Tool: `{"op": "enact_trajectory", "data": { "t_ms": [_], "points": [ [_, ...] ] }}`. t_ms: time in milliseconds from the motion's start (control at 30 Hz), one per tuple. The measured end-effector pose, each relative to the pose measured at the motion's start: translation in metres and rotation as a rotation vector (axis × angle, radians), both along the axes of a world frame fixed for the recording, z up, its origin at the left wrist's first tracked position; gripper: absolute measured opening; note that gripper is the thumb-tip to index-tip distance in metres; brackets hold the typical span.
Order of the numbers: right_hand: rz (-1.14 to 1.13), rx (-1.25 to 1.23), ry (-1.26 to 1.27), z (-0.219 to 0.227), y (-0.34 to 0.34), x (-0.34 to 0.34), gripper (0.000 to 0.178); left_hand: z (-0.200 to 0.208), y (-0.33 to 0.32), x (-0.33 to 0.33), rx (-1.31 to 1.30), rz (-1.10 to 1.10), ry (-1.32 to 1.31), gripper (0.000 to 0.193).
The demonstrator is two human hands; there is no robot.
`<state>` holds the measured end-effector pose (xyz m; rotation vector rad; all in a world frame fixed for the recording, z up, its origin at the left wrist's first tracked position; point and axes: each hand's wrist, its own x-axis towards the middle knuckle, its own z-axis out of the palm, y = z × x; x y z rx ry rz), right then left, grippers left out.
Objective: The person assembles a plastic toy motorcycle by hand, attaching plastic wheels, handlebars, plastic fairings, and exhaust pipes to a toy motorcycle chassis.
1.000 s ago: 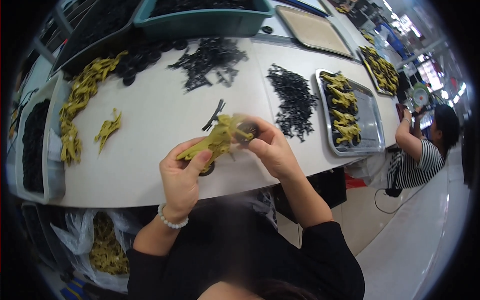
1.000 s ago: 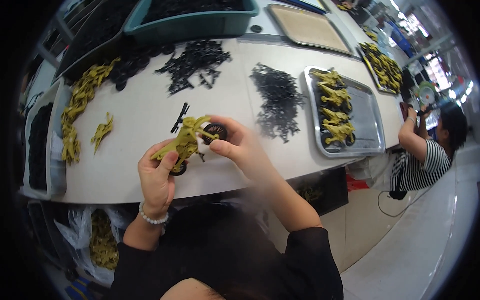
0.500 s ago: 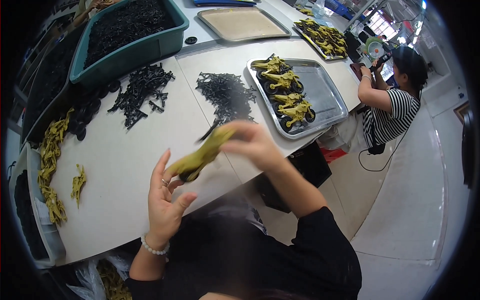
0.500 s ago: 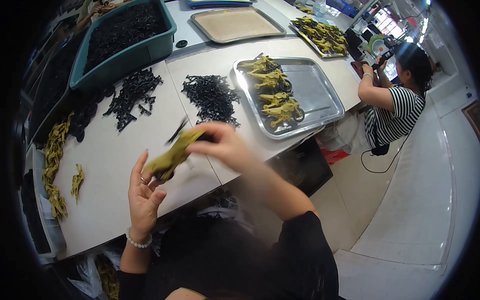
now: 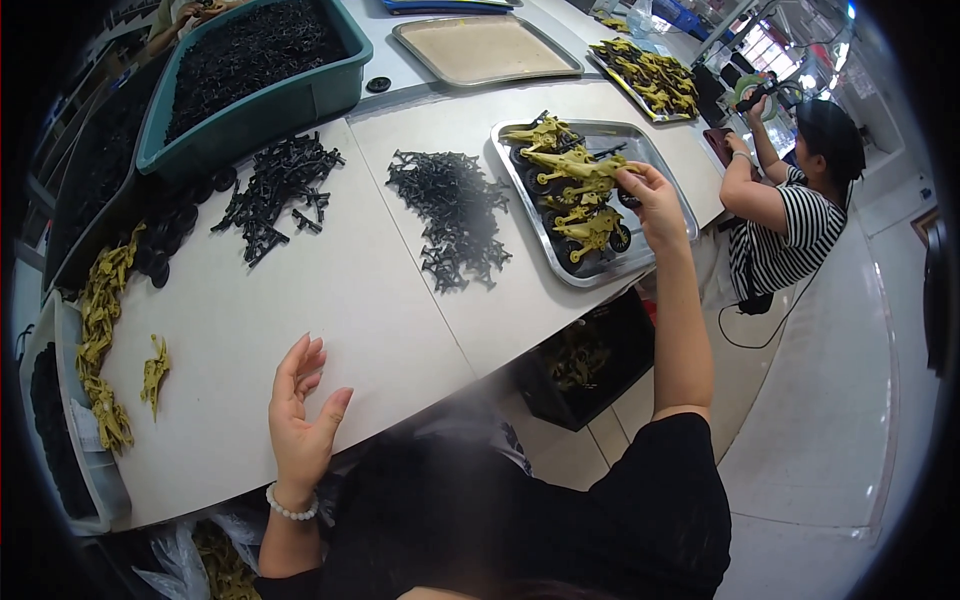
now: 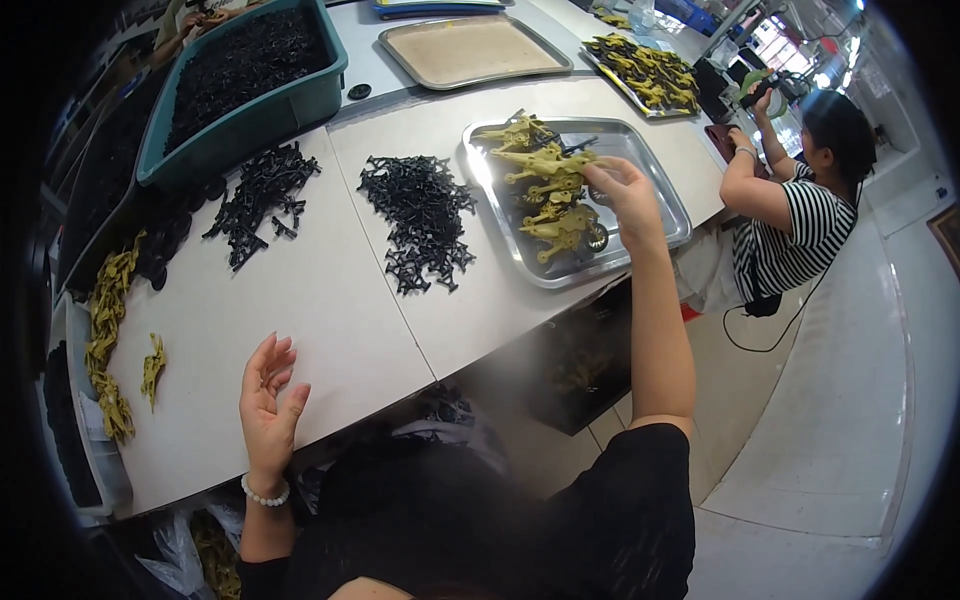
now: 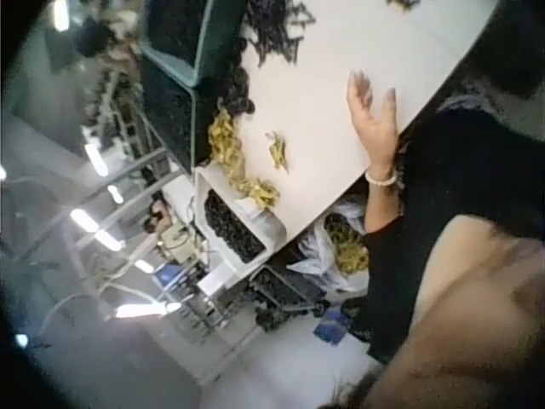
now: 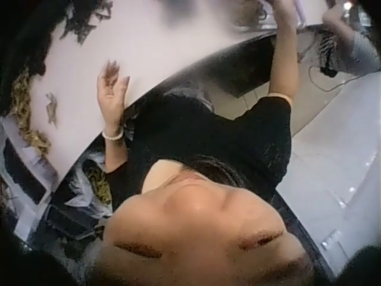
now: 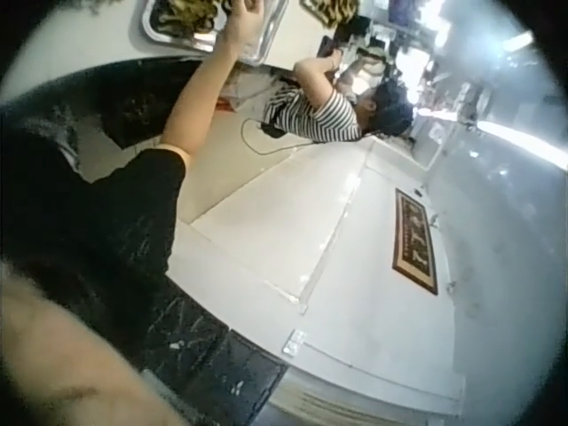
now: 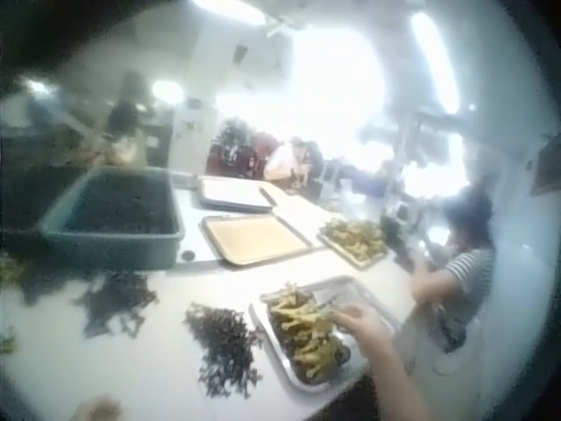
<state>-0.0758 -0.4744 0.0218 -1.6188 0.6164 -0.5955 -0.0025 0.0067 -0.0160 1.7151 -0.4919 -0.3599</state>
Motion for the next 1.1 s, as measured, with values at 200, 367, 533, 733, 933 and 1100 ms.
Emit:
{"op": "enact_trajectory", "data": {
  "t_ms": [200,367,533,733,933,1100],
  "points": [
    [0.022,-0.197,0.208,-0.009,-0.004,0.007,0.04,-0.005,-0.001,0.003,-0.015,0.007,-0.008,0.064],
    [-0.194,-0.818,0.182,-0.001,0.028,0.014,0.052,-0.004,0.005,0.0,0.006,0.042,-0.071,0.06],
    [0.253,-0.578,-0.084,0.024,0.151,0.047,0.025,0.003,0.008,0.004,0.043,0.016,-0.049,0.058],
    [0.914,-0.73,0.029,0.006,0.278,0.141,0.025,0.01,0.05,0.021,0.188,0.136,-0.441,0.035],
    [0.853,-0.922,-0.137,-0.018,0.366,0.267,0.035,0.015,0.119,0.053,0.498,0.58,-0.751,0.033],
    [0.722,-1.035,0.088,-0.022,0.402,0.317,0.046,0.035,0.154,0.09,0.722,0.563,-0.694,0.041]
  ]
}}
